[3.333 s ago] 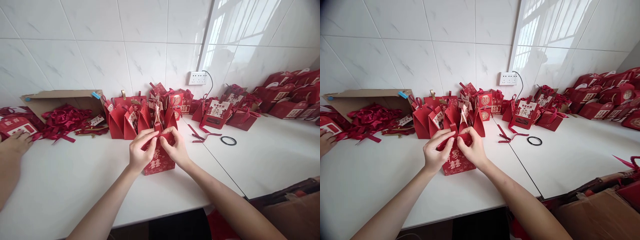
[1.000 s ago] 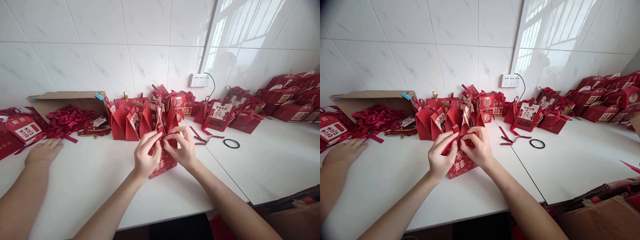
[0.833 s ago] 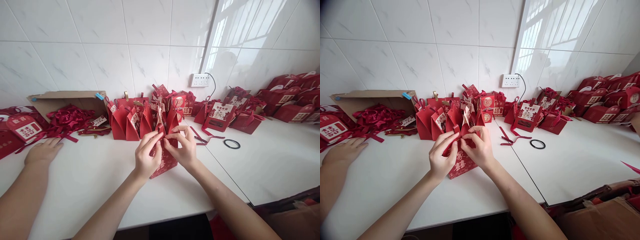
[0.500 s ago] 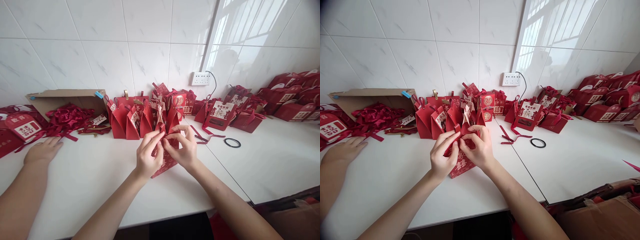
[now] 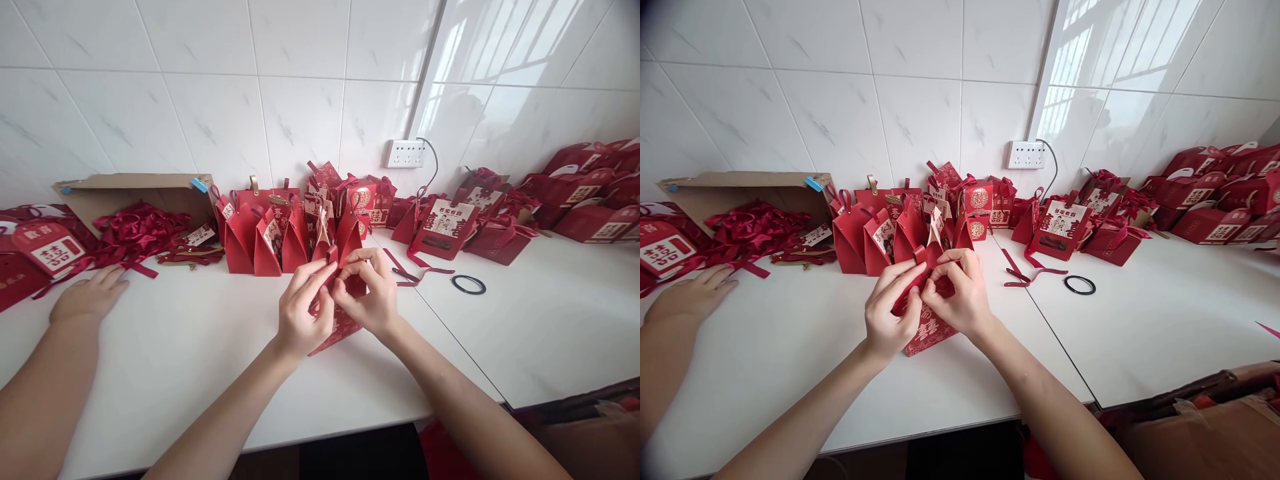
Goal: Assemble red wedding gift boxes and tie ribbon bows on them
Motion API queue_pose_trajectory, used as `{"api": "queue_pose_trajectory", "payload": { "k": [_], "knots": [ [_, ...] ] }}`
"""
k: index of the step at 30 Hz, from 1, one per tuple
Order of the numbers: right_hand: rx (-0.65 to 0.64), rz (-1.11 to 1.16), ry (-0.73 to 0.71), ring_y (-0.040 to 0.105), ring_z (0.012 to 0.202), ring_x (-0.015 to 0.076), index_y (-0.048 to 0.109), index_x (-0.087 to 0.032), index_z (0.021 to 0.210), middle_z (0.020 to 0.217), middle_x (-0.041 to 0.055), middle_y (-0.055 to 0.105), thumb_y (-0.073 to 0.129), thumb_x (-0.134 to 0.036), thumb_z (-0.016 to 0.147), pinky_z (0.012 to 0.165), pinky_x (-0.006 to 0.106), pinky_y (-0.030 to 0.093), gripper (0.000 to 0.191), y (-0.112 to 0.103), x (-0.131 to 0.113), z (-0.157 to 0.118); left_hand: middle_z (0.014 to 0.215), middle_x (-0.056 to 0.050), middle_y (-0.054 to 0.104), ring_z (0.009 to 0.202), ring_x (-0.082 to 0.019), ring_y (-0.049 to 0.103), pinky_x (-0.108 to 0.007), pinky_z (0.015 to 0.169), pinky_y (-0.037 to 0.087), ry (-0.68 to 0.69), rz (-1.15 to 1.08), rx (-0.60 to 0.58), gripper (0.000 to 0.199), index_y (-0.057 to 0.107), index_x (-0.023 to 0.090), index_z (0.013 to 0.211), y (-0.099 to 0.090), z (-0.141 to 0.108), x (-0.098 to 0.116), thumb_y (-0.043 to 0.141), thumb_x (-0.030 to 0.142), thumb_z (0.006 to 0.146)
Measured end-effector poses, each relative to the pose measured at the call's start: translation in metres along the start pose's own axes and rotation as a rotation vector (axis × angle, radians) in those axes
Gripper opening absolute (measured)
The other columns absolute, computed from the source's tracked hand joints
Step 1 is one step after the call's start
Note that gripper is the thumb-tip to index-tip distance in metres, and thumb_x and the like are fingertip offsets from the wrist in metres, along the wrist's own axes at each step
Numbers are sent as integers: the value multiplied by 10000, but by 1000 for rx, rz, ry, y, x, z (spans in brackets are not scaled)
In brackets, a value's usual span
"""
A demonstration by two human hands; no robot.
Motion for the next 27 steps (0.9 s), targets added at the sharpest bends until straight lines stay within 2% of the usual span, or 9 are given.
{"api": "queue_pose_trajectory", "payload": {
  "k": [5, 9, 11, 14, 17, 19, 22, 25, 27],
  "knots": [
    [25, -34, -36, 557, 854, 191, 564, -201, 799, 897, 59, 522, 581, -142, 762, 737, 379, 497, 71, -4, -3, 1, 1028, -76, 631, 962, -158, 622, -281, 830, 550, -28, 35, 33, 300, 601, 174, 1105, -2, 1, -5, 480, 63, 853],
    [-1, -60, -19, 568, 907, 192, 580, -205, 860, 948, 69, 516, 599, -152, 793, 760, 374, 522, 88, 3, -1, 0, 1018, -69, 641, 971, -158, 624, -299, 855, 546, -37, 88, 77, 247, 611, 181, 1078, -4, 2, -6, 529, 102, 859],
    [-22, -48, -9, 581, 934, 188, 577, -206, 880, 974, 72, 522, 598, -151, 808, 781, 372, 533, 93, 7, 2, -1, 989, -57, 650, 936, -146, 634, -286, 842, 546, -97, 55, 73, 203, 625, 181, 1030, -5, 5, -11, 550, 120, 851],
    [-67, -14, -13, 601, 991, 178, 575, -202, 884, 1009, 75, 544, 571, -122, 837, 829, 360, 542, 93, 12, 4, -3, 881, -29, 665, 781, -123, 647, -244, 716, 555, -396, -74, 88, 120, 613, 177, 907, -10, 6, -39, 642, 189, 791],
    [-95, 27, -38, 599, 1063, 184, 578, -189, 871, 1032, 83, 560, 559, -104, 847, 874, 354, 542, 90, 14, 4, -3, 786, -19, 664, 699, -124, 644, -212, 595, 529, -754, -309, 69, 236, 563, 168, 893, -4, -4, -68, 707, 243, 721],
    [-96, 50, -47, 595, 1091, 194, 579, -185, 865, 1036, 84, 561, 564, -104, 844, 889, 361, 544, 86, 12, 2, -2, 733, -18, 654, 679, -124, 637, -201, 567, 512, -860, -435, 3, 202, 575, 157, 850, 5, -8, -71, 693, 266, 729],
    [-105, 77, -43, 591, 1112, 213, 574, -191, 855, 1034, 79, 556, 562, -104, 842, 897, 383, 552, 89, 9, -3, 0, 651, 2, 613, 606, -97, 598, -181, 537, 491, -823, -411, 59, 139, 581, 150, 721, 0, -7, -59, 669, 255, 744],
    [-70, 75, -46, 572, 1140, 242, 573, -199, 842, 1043, 77, 550, 568, -99, 827, 918, 430, 547, 101, 4, -12, 2, 631, 32, 573, 571, -73, 572, -161, 512, 477, -700, -304, 224, 116, 548, 164, 747, -15, -7, -39, 661, 193, 744],
    [-38, 72, -56, 556, 1160, 260, 576, -200, 842, 1053, 77, 544, 577, -91, 815, 930, 454, 542, 112, 0, -18, 2, 651, 37, 552, 583, -66, 569, -151, 505, 469, -620, -258, 278, 129, 519, 174, 782, -20, -8, -27, 646, 167, 758]
  ]
}}
Point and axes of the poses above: each hand's wrist, its own z-axis towards the middle knuckle, its own y-axis out of the palm, x = y × z, the point moved 9 cm from there along z, towards the middle knuckle
